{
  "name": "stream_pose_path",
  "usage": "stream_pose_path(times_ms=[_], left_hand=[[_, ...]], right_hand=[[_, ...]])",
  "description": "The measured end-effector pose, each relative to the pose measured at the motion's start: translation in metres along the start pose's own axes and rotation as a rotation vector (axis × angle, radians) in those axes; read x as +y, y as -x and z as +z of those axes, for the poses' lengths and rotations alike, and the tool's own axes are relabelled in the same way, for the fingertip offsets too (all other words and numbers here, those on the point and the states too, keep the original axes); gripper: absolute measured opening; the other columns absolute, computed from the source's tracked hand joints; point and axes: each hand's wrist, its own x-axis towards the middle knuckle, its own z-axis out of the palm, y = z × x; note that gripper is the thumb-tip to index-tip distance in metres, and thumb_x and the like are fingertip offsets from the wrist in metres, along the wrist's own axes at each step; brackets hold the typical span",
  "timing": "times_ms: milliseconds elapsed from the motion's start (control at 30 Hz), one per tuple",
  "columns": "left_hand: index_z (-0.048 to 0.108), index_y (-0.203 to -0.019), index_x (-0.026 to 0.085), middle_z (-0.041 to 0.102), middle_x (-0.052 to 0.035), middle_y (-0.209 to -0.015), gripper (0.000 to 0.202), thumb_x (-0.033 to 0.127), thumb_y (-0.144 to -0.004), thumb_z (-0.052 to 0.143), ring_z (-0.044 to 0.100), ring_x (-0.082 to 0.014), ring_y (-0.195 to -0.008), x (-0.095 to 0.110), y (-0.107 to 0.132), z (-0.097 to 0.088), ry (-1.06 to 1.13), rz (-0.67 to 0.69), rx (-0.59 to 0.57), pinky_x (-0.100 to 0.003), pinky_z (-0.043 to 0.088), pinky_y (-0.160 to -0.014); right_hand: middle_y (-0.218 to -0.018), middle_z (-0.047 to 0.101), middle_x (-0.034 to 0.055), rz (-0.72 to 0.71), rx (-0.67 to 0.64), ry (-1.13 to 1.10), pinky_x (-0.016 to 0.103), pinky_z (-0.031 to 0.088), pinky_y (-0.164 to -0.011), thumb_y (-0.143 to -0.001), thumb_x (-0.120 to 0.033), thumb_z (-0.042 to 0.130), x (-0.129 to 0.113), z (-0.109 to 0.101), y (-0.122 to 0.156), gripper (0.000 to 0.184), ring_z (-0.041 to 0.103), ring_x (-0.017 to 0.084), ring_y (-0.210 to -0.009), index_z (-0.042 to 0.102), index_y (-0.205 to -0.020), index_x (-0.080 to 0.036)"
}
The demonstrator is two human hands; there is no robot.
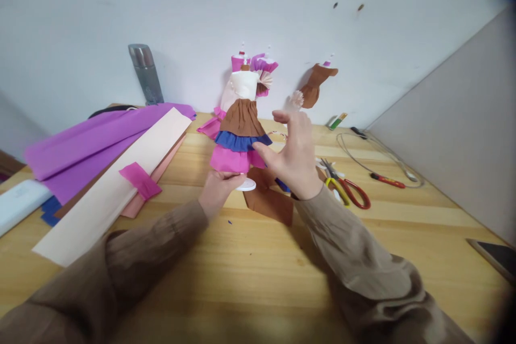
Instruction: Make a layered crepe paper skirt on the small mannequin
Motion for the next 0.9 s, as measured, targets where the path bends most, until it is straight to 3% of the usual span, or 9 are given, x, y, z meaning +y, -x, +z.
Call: stream_pose_path(times_ms=[133, 300, 500, 767, 900], left_hand=[[0.072, -0.087, 0.017, 0.073, -0.0044, -0.103, 0.026, 0.023, -0.063, 0.081, 0.064, -0.0218, -0.105, 0.001, 0.002, 0.004, 0.008, 0.108, 0.017, -0.036, 0.049, -0.098], [0.069, -0.083, 0.017, 0.072, -0.0047, -0.088, 0.023, 0.025, -0.065, 0.08, 0.064, -0.0226, -0.098, 0.004, 0.008, 0.008, -0.068, 0.064, 0.006, -0.038, 0.051, -0.093], [0.066, -0.083, 0.018, 0.068, -0.0016, -0.085, 0.025, 0.026, -0.064, 0.08, 0.062, -0.0183, -0.084, 0.007, 0.012, 0.009, -0.083, 0.03, -0.011, -0.035, 0.049, -0.084], [0.065, -0.079, 0.017, 0.07, -0.0034, -0.091, 0.018, 0.023, -0.067, 0.077, 0.062, -0.0192, -0.092, -0.001, 0.007, 0.008, -0.088, 0.052, -0.018, -0.036, 0.049, -0.091], [0.065, -0.077, 0.018, 0.069, -0.0023, -0.081, 0.014, 0.021, -0.067, 0.075, 0.063, -0.0193, -0.085, -0.001, 0.008, 0.008, -0.168, 0.04, 0.016, -0.036, 0.051, -0.086]], right_hand=[[-0.104, 0.06, 0.0123, -0.198, 0.047, 0.215, 0.047, 0.046, -0.085, -0.085, -0.031, 0.065, -0.012, 0.004, 0.004, 0.034, 0.054, 0.03, -0.098, 0.057, -0.115, -0.018], [-0.087, 0.063, 0.0062, -0.311, 0.166, 0.274, 0.04, 0.044, -0.075, -0.085, -0.016, 0.061, -0.01, 0.006, 0.006, 0.012, 0.057, 0.024, -0.083, 0.061, -0.096, -0.021], [-0.075, 0.062, 0.0011, -0.463, 0.34, 0.255, 0.035, 0.041, -0.069, -0.083, -0.008, 0.062, -0.005, 0.005, 0.006, 0.017, 0.056, 0.018, -0.07, 0.06, -0.091, -0.022], [-0.089, 0.062, 0.0046, -0.467, 0.342, 0.332, 0.037, 0.039, -0.073, -0.085, -0.012, 0.062, -0.001, 0.014, 0.009, 0.028, 0.052, 0.02, -0.08, 0.062, -0.11, -0.024], [-0.086, 0.061, 0.0053, -0.368, 0.222, 0.36, 0.039, 0.04, -0.075, -0.089, -0.018, 0.06, -0.003, 0.013, 0.012, 0.012, 0.052, 0.021, -0.081, 0.066, -0.095, -0.026]])
